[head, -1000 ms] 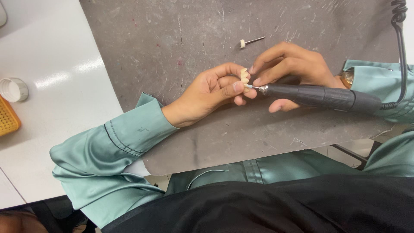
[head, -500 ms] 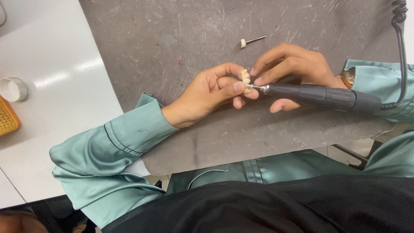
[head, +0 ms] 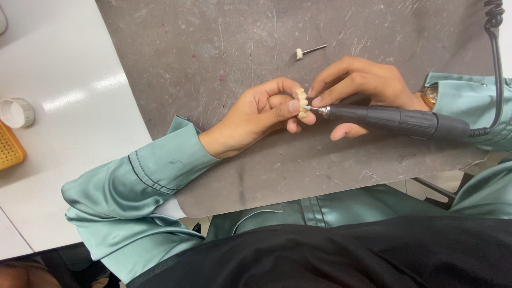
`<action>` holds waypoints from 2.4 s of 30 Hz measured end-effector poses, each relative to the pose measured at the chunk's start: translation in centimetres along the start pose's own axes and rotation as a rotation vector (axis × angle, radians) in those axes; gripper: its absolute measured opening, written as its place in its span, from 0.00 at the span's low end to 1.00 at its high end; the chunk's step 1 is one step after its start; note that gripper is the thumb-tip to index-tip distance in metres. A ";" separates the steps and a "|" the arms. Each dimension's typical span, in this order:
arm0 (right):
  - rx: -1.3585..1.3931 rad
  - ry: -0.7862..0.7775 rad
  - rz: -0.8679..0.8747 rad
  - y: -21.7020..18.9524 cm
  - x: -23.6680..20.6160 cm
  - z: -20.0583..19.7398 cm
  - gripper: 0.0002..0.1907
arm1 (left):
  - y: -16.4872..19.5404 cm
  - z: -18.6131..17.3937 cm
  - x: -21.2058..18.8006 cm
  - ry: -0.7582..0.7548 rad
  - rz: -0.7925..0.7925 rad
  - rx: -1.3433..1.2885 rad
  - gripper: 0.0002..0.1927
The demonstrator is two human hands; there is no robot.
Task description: The person holds a row of artificial denture teeth in one hand and grinds and shapes it with a rotary handpiece, repositioning the prosthesis repeatedly to work different surfaces. They then stop the tool, remove the burr attachment from the handpiece, and set the prosthesis on the bench mat.
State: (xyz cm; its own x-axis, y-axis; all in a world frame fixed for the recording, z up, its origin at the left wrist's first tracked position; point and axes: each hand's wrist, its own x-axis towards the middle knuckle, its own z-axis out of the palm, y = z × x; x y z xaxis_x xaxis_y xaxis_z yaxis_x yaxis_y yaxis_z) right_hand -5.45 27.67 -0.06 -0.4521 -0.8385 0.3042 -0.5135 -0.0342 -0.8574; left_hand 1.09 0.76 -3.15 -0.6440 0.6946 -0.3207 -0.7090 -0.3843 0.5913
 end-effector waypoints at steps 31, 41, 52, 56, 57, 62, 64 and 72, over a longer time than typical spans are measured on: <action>0.164 -0.002 0.098 -0.1 0.5 2.1 0.23 | 0.7 -0.6 -2.5 0.040 -0.069 0.001 0.10; 0.236 0.083 0.137 0.8 0.2 2.9 0.23 | 0.5 -0.6 -3.1 0.050 -0.077 0.050 0.15; 0.239 0.103 0.268 0.4 0.0 3.3 0.25 | -0.1 -0.7 -3.7 0.020 -0.009 0.172 0.08; 0.264 0.126 0.221 0.4 0.0 3.3 0.25 | -0.1 -0.4 -3.5 0.003 -0.015 0.146 0.07; 0.259 0.126 0.214 0.4 0.0 3.3 0.25 | 0.0 -0.3 -3.5 0.000 -0.019 0.144 0.07; 0.251 0.095 0.229 0.6 -0.1 3.3 0.25 | 0.0 -0.2 -3.4 -0.003 -0.023 0.132 0.08; 0.259 0.091 0.227 0.6 -0.2 3.3 0.25 | 0.0 -0.2 -3.3 0.003 -0.014 0.144 0.08; 0.244 0.077 0.210 0.6 -0.1 3.1 0.24 | -0.2 0.1 -3.4 0.030 0.004 0.219 0.10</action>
State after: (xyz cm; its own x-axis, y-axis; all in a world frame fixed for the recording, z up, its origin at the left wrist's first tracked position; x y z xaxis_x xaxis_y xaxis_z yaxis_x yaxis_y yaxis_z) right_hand -3.43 26.04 -1.89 -0.5883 -0.7977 0.1327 -0.2174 -0.0021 -0.9761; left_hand 3.45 -1.40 -2.09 -0.6572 0.6738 -0.3379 -0.6291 -0.2433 0.7383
